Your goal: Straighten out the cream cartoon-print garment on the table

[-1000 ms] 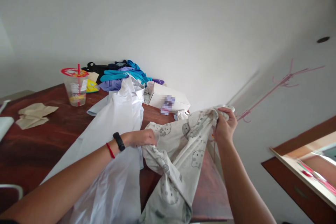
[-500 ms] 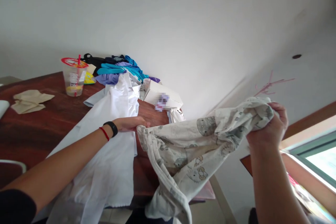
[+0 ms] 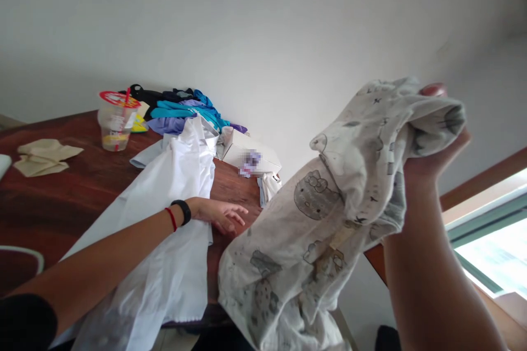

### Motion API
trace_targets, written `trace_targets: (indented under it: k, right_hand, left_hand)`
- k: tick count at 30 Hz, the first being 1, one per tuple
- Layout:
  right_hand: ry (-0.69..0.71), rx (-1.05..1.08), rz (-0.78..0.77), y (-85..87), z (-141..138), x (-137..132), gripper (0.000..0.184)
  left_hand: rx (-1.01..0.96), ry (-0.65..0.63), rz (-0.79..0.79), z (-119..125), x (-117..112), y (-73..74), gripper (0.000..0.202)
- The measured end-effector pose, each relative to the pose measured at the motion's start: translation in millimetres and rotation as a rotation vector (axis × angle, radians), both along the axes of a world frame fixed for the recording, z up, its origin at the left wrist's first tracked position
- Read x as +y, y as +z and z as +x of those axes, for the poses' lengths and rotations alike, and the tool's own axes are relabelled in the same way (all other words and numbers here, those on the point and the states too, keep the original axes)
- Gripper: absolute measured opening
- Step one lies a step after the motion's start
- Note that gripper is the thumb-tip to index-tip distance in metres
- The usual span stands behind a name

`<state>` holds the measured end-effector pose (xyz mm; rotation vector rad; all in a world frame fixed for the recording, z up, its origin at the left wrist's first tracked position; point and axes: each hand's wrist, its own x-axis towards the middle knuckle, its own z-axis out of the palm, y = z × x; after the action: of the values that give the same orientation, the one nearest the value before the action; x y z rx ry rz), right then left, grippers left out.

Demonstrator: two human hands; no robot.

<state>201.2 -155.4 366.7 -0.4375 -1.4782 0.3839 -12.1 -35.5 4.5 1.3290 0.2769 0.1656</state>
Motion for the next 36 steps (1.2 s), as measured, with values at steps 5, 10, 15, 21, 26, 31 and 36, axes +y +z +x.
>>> trace_targets:
  k: [5,10,15,21,26,31,36]
  right_hand:
    - [0.053,-0.13,0.152,12.5,5,-1,0.013]
    - [0.042,-0.099,0.054,-0.3,20,8,0.023]
    - [-0.028,-0.079,-0.066,-18.0,22,22,0.017]
    - [0.027,-0.058,-0.21,-30.8,40,41,0.01]
    - [-0.063,0.006,-0.275,-43.3,71,50,0.007]
    - [-0.224,0.037,-0.398,-86.7,77,68,0.016]
    - [-0.238,-0.118,-0.622,-178.3,22,72,0.021]
  left_hand:
    - [-0.09,-0.054,-0.046,-2,-13,11.3,0.081]
    - [-0.105,0.053,-0.056,-7,-21,16.8,0.054]
    - [-0.062,0.033,-0.054,-16,-29,21.7,0.037]
    - [-0.128,0.195,-0.001,-6,-25,26.2,0.043]
    - [-0.202,0.639,-0.019,13,2,12.9,0.044]
    - [-0.045,0.926,-0.009,11,29,-10.1,0.036]
    - [0.109,1.023,0.133,7,31,-15.7,0.03]
